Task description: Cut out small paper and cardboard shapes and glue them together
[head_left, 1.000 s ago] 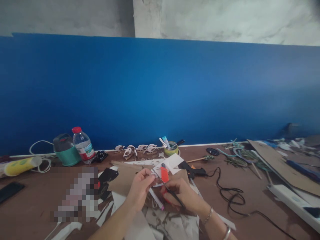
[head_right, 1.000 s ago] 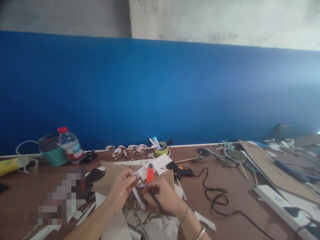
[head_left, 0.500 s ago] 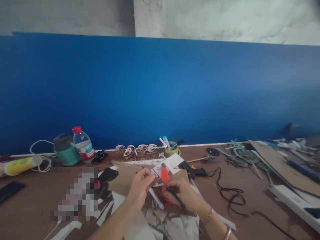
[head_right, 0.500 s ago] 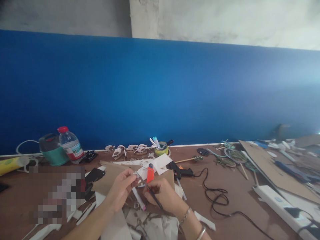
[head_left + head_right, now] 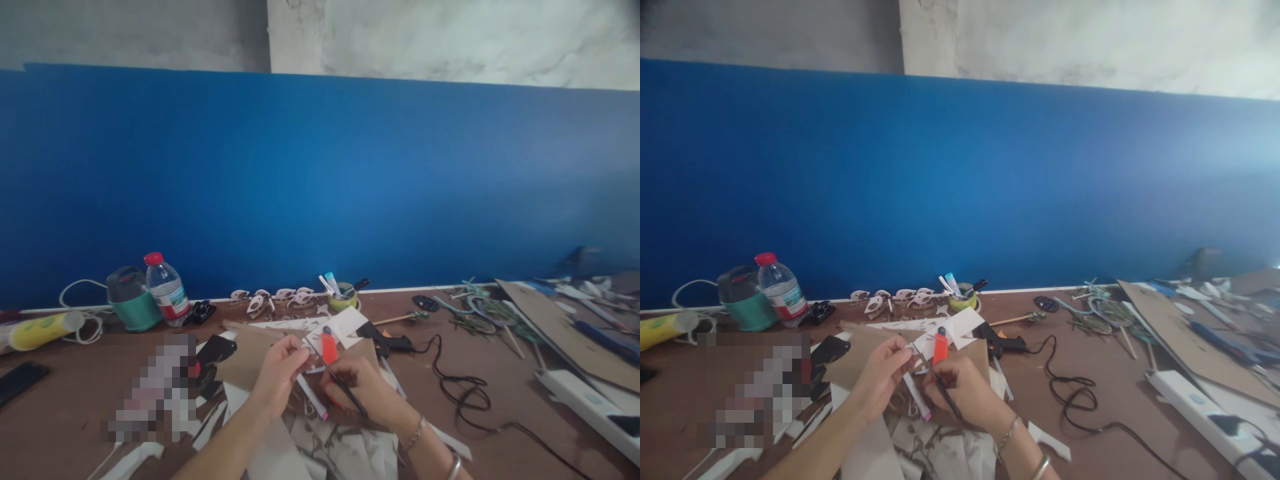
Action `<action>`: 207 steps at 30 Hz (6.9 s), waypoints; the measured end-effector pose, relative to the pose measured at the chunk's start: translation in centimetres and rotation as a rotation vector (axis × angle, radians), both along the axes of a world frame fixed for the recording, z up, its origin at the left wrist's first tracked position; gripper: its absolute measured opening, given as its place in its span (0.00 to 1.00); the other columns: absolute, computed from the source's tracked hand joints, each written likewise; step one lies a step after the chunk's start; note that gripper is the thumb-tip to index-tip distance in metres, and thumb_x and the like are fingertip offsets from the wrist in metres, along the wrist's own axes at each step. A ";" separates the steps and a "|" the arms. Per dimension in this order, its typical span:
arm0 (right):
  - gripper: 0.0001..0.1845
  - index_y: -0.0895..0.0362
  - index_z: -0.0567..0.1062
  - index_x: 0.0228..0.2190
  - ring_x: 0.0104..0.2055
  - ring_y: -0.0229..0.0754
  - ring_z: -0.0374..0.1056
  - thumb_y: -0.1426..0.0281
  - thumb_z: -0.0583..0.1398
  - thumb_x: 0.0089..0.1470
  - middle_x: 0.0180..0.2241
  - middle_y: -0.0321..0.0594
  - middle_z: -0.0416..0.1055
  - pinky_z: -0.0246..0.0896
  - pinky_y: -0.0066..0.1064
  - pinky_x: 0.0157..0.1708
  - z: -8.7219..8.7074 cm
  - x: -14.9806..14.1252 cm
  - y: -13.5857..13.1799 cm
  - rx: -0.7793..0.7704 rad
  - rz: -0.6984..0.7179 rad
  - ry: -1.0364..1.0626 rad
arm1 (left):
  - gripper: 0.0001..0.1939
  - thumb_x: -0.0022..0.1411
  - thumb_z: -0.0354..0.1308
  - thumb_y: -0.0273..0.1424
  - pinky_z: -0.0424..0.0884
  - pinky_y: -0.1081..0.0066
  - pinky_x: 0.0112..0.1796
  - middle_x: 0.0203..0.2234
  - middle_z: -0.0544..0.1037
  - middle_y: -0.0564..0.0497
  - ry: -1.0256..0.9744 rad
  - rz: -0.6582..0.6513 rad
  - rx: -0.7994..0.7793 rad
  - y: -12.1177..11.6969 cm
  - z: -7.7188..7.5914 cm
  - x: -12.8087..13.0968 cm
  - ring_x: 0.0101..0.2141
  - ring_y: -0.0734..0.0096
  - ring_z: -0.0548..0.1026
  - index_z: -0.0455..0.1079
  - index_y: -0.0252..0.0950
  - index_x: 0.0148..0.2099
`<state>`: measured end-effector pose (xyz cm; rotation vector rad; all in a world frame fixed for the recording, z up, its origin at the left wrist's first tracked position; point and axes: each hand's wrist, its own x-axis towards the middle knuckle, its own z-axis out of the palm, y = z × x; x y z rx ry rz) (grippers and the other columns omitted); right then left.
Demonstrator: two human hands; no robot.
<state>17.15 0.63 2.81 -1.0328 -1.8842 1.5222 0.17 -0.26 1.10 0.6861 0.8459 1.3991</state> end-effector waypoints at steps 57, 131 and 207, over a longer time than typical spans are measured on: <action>0.07 0.59 0.74 0.31 0.21 0.35 0.61 0.72 0.58 0.47 0.20 0.34 0.68 0.56 0.24 0.22 -2.4 -0.4 -0.1 0.427 -0.316 0.059 | 0.17 0.44 0.65 0.42 0.59 0.74 0.24 0.16 0.75 0.49 0.229 -0.166 -0.116 -0.8 0.8 0.6 0.19 0.74 0.69 0.69 0.32 0.22; 0.22 0.55 0.77 0.38 0.32 0.42 0.70 0.79 0.54 0.40 0.31 0.41 0.77 0.57 0.26 0.31 -1.4 0.1 0.0 0.610 -0.239 -0.484 | 0.17 0.40 0.71 0.38 0.62 0.77 0.28 0.18 0.73 0.54 0.062 0.087 -0.008 -0.8 0.8 0.7 0.23 0.78 0.67 0.69 0.33 0.23; 0.20 0.56 0.77 0.40 0.30 0.42 0.67 0.75 0.56 0.43 0.30 0.41 0.75 0.56 0.27 0.29 -0.7 0.4 0.0 0.613 -0.209 -0.407 | 0.15 0.42 0.69 0.39 0.67 0.72 0.33 0.22 0.77 0.51 0.226 0.050 0.008 -1.1 0.5 0.8 0.28 0.69 0.73 0.73 0.33 0.28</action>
